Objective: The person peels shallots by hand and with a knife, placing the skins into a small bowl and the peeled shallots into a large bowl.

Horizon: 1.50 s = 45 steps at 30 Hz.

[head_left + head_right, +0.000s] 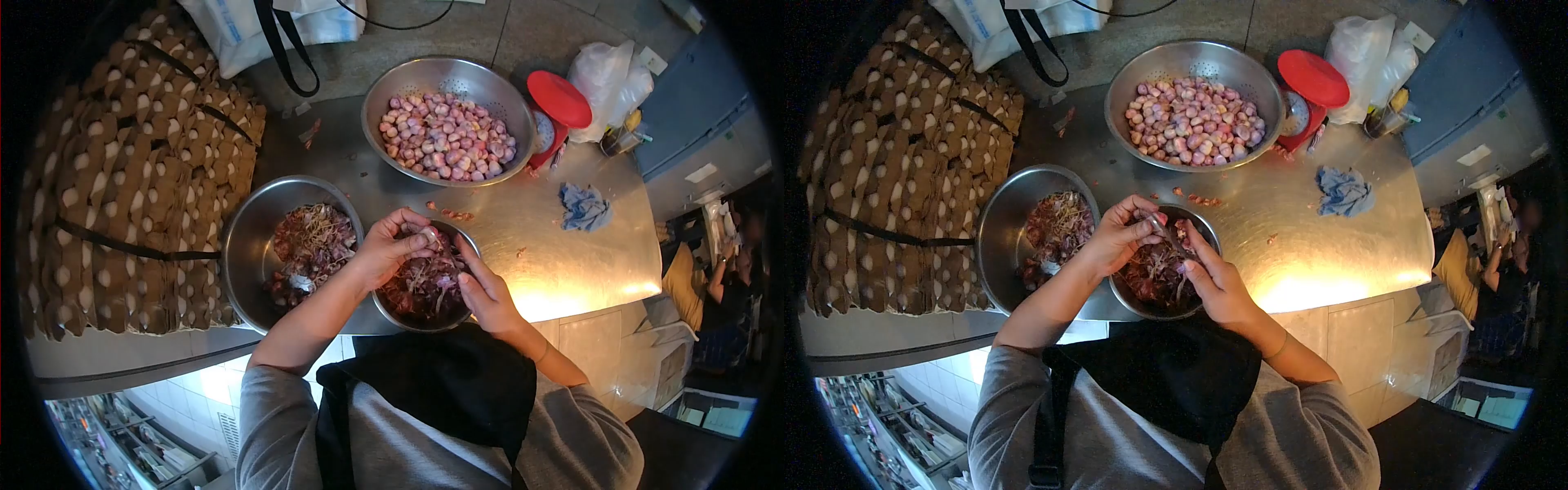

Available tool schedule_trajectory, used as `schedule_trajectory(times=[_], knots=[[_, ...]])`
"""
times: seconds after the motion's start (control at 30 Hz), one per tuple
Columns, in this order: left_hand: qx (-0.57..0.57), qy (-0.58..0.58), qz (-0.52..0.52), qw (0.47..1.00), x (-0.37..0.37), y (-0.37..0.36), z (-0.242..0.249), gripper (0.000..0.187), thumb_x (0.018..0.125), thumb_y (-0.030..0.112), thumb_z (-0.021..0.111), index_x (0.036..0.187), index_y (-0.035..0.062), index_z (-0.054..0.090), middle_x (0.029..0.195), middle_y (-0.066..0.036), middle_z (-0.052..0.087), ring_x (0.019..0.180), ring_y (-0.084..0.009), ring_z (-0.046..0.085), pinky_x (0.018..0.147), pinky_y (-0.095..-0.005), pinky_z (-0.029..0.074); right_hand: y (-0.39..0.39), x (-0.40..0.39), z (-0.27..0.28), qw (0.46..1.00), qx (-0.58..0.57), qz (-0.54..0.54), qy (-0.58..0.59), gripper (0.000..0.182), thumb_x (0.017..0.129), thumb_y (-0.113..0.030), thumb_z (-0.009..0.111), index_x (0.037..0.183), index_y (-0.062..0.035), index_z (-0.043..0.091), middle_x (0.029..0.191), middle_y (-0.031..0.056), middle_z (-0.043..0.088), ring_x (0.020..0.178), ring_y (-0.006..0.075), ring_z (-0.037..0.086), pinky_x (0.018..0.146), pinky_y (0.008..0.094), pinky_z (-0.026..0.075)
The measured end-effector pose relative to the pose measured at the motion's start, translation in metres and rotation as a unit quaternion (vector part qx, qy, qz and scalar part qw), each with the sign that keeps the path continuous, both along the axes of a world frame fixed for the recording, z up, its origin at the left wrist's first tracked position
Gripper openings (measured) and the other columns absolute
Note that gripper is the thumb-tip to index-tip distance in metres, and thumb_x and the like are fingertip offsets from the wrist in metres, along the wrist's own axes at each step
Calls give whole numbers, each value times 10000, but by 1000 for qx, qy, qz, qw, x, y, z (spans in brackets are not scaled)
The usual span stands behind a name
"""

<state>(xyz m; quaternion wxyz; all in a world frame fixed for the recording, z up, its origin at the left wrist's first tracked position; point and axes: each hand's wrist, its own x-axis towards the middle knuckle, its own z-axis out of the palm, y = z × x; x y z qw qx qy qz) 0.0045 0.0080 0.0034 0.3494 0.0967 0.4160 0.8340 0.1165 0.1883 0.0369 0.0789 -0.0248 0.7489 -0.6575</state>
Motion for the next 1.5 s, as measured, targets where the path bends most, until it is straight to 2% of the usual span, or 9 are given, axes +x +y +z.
schedule_trajectory(times=[0.1,0.17,0.4,0.5,0.7,0.8,1.1,1.23,1.5], knots=[[-9,-15,13,1000,2,2,6,238,759,112,649,972,93,545,912,-32,614,859,-135,594,735,-282,506,-9,-5,8,998,25,31,58,467,910,-163,399,1335,-29,261,1324,172,364,1247,241,322,1010,290,218],[-3,-31,17,999,4,4,8,228,757,119,651,961,97,552,904,-22,613,858,-133,593,720,-280,505,-13,-10,3,993,34,35,104,471,911,-169,396,1338,-31,254,1323,169,367,1240,245,337,1004,291,236],[73,-13,0,997,3,-2,-5,220,782,96,620,993,76,560,941,-43,599,865,-159,596,710,-297,528,-19,-14,10,972,199,13,121,442,893,-147,411,1323,-104,315,1127,220,520,923,336,575,748,329,458],[69,-30,4,997,2,-1,-7,176,780,74,620,941,72,551,907,-49,597,823,-168,608,680,-286,535,-16,-18,8,954,245,-14,171,426,897,-148,411,1316,-129,339,1068,202,560,813,293,611,672,319,466],[42,-22,6,999,3,0,-4,169,777,111,623,919,83,536,885,-55,602,796,-166,613,669,-286,546,-14,-22,-4,960,138,-20,242,420,905,-149,403,1316,-94,333,1134,209,522,1018,278,553,835,331,417],[60,-29,17,998,3,1,-4,161,780,109,619,918,86,538,882,-52,603,801,-166,613,662,-288,547,-18,-18,2,980,100,-4,174,426,902,-142,406,1315,-75,326,1191,211,483,1128,295,470,925,328,352],[46,-40,1,998,3,1,3,123,799,84,606,858,80,498,843,-42,582,753,-153,615,673,-276,531,-15,-23,-2,980,85,-15,181,376,901,-126,414,1266,-38,395,1221,179,474,1135,260,461,943,305,333],[35,-31,-11,999,2,0,-2,158,791,106,610,915,77,516,865,-71,605,759,-173,625,664,-289,545,-13,-21,-10,997,-8,-37,67,370,907,-122,412,1260,-13,392,1237,152,469,1139,222,447,954,296,316],[17,-25,-38,999,3,3,6,245,787,74,611,1022,68,542,933,-67,603,826,-178,614,733,-299,528,-3,-24,-14,995,-26,-82,59,380,911,-124,408,1273,-13,377,1276,140,434,1176,196,405,971,272,290]])
